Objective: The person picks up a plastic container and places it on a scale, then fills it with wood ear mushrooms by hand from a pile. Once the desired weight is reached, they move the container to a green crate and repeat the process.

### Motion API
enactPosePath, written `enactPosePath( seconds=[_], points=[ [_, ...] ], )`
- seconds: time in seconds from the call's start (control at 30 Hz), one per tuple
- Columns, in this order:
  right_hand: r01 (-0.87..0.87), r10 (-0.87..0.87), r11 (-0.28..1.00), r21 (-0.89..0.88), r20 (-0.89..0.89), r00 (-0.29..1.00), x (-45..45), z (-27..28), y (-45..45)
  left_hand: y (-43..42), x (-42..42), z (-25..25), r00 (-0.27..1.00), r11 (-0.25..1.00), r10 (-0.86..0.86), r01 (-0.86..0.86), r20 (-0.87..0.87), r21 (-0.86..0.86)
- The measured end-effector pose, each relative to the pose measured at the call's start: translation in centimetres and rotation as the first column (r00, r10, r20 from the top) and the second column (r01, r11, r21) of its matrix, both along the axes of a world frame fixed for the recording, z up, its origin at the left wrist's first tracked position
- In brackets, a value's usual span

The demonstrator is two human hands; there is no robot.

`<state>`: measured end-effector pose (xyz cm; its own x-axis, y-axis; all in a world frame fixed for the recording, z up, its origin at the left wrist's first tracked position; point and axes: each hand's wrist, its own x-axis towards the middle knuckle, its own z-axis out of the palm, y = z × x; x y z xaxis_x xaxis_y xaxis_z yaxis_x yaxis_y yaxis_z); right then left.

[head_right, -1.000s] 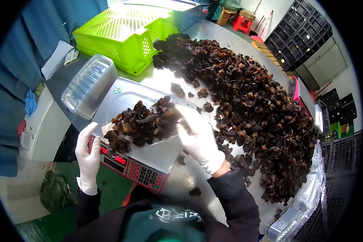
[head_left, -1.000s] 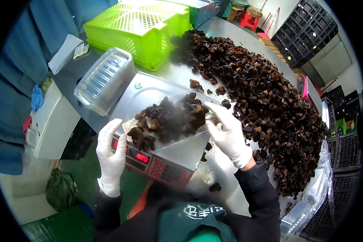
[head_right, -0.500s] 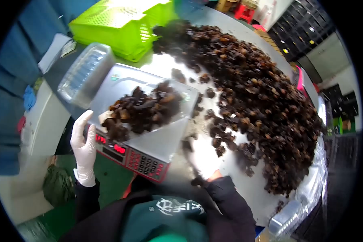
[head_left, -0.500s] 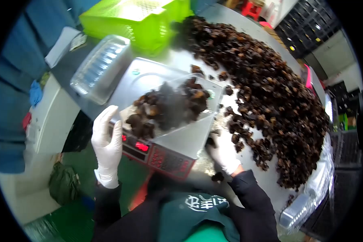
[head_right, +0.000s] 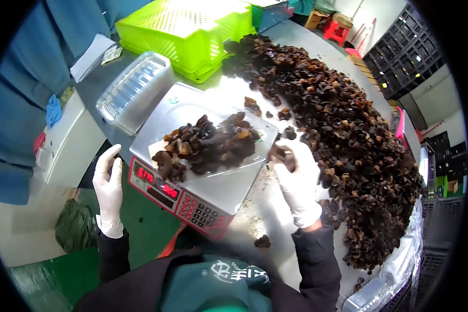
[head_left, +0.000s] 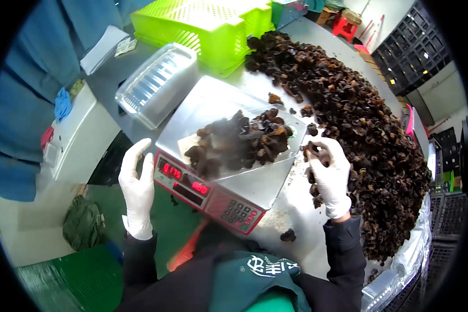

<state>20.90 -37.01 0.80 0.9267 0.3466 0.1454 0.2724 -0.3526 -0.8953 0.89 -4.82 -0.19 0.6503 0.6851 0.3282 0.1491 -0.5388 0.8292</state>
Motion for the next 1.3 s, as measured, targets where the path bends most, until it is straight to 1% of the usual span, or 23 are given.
enactPosePath(
  seconds=[0.03, 0.07, 0.13, 0.2, 0.27, 0.33, 0.4, 0.47, 0.57, 0.6, 0.67, 0.7, 0.73, 0.8, 0.83, 0.87, 0.93, 0.97, 1.07, 1.1, 1.13, 1.2, 1.3],
  points=[
    [-0.041, 0.041, 0.999, 0.019, 0.009, 0.999, 0.0, 1.5, 1.2, -0.6, 0.1, 0.1, 0.999, 1.0, -0.02, 0.019, -0.027, -0.022],
    [-0.123, 0.115, 0.992, 0.041, 0.152, 0.982, -0.1, 1.9, 2.3, -1.0, 0.2, -0.3, 0.999, 0.997, -0.045, 0.043, -0.03, -0.065],
    [-0.183, 0.202, 0.979, -0.089, 0.332, 0.921, 0.0, 2.5, 4.0, -1.6, 0.4, -0.7, 0.997, 0.995, -0.074, 0.073, -0.028, -0.063],
    [-0.286, 0.283, 0.958, -0.037, 0.296, 0.912, 0.0, 1.9, 5.6, -2.0, 0.4, -1.1, 0.994, 0.99, -0.11, 0.11, 0.011, -0.089],
    [-0.372, 0.377, 0.926, -0.06, 0.181, 0.908, -0.2, 1.5, 6.3, -2.5, 0.4, -0.9, 0.993, 0.989, -0.114, 0.114, 0.005, -0.098],
    [-0.348, 0.388, 0.92, -0.18, 0.301, 0.871, -0.1, 0.8, 6.5, -2.7, 0.3, -1.3, 0.996, 0.995, -0.09, 0.09, -0.006, 0.037],
    [-0.413, 0.407, 0.91, 0.017, 0.146, 0.902, -0.8, 1.8, 6.1, -3.2, -0.2, -1.4, 0.996, 0.998, -0.055, 0.052, -0.072, -0.045],
    [-0.405, 0.399, 0.912, 0.062, 0.085, 0.913, -0.9, 2.2, 5.5, -4.1, -0.3, -1.8, 0.996, 0.992, -0.026, 0.016, -0.087, -0.122],
    [-0.321, 0.333, 0.942, -0.1, 0.153, 0.93, 0.3, 2.4, 3.5, -5.8, -0.2, -1.3, 0.991, 0.952, -0.044, 0.003, -0.128, -0.306],
    [-0.277, 0.284, 0.959, -0.064, 0.144, 0.948, 0.8, 2.0, 2.9, -6.0, -0.3, -1.6, 0.988, 0.937, -0.053, -0.001, -0.147, -0.35],
    [-0.075, 0.081, 0.99, -0.122, 0.049, 0.995, 1.5, 1.3, 2.2, -6.4, -0.2, -1.8, 0.981, 0.888, -0.109, 0.023, -0.161, -0.46],
    [-0.012, 0.034, 0.984, -0.176, 0.121, 0.992, 2.3, -0.3, 1.7, -6.7, 0.1, -1.6, 0.979, 0.846, -0.134, 0.033, -0.153, -0.532],
    [-0.034, 0.044, 0.986, -0.162, 0.061, 0.997, 2.9, -1.7, 1.3, -6.8, 0.4, -1.3, 0.977, 0.799, -0.16, 0.044, -0.141, -0.599],
    [-0.072, 0.065, 0.989, -0.128, -0.055, 0.996, 3.8, -2.7, 1.2, -6.7, 0.7, -1.2, 0.976, 0.779, -0.159, 0.033, -0.146, -0.627],
    [-0.081, 0.059, 0.984, -0.161, -0.139, 0.989, 4.0, -2.2, 1.3, -6.6, 0.9, -1.2, 0.976, 0.768, -0.157, 0.026, -0.148, -0.64],
    [-0.147, 0.13, 0.989, -0.03, -0.308, 0.942, 4.3, -1.5, 1.5, -6.4, 1.2, -1.3, 0.98, 0.768, -0.143, 0.023, -0.136, -0.64],
    [-0.202, 0.191, 0.979, -0.04, -0.187, 0.964, 4.6, -2.7, 1.6, -5.7, 1.8, -1.5, 0.988, 0.77, -0.11, 0.014, -0.112, -0.638],
    [-0.198, 0.195, 0.98, 0.008, -0.204, 0.959, 4.7, -3.5, 1.6, -5.3, 2.2, -1.4, 0.992, 0.759, -0.089, 0.006, -0.094, -0.651],
    [-0.212, 0.219, 0.976, 0.055, -0.317, 0.923, 4.6, -1.7, 2.3, -3.3, 3.2, -0.8, 0.989, 0.762, -0.129, 0.054, -0.069, -0.646],
    [-0.186, 0.182, 0.982, 0.023, -0.351, 0.919, 4.6, -0.7, 2.7, -2.6, 3.7, -0.3, 0.986, 0.762, -0.144, 0.054, -0.087, -0.645],
    [-0.156, 0.168, 0.986, 0.063, -0.39, 0.906, 4.8, 0.0, 3.2, -1.9, 4.4, 0.1, 0.984, 0.768, -0.156, 0.066, -0.085, -0.637],
    [-0.222, 0.232, 0.973, 0.068, -0.323, 0.918, 6.4, 0.3, 4.1, -0.2, 6.0, 1.0, 0.982, 0.785, -0.175, 0.093, -0.075, -0.613],
    [-0.186, 0.234, 0.969, 0.163, -0.366, 0.901, 9.4, 1.8, 7.1, 3.6, 9.9, 0.9, 0.98, 0.817, -0.197, 0.172, 0.014, -0.551]
  ],
)
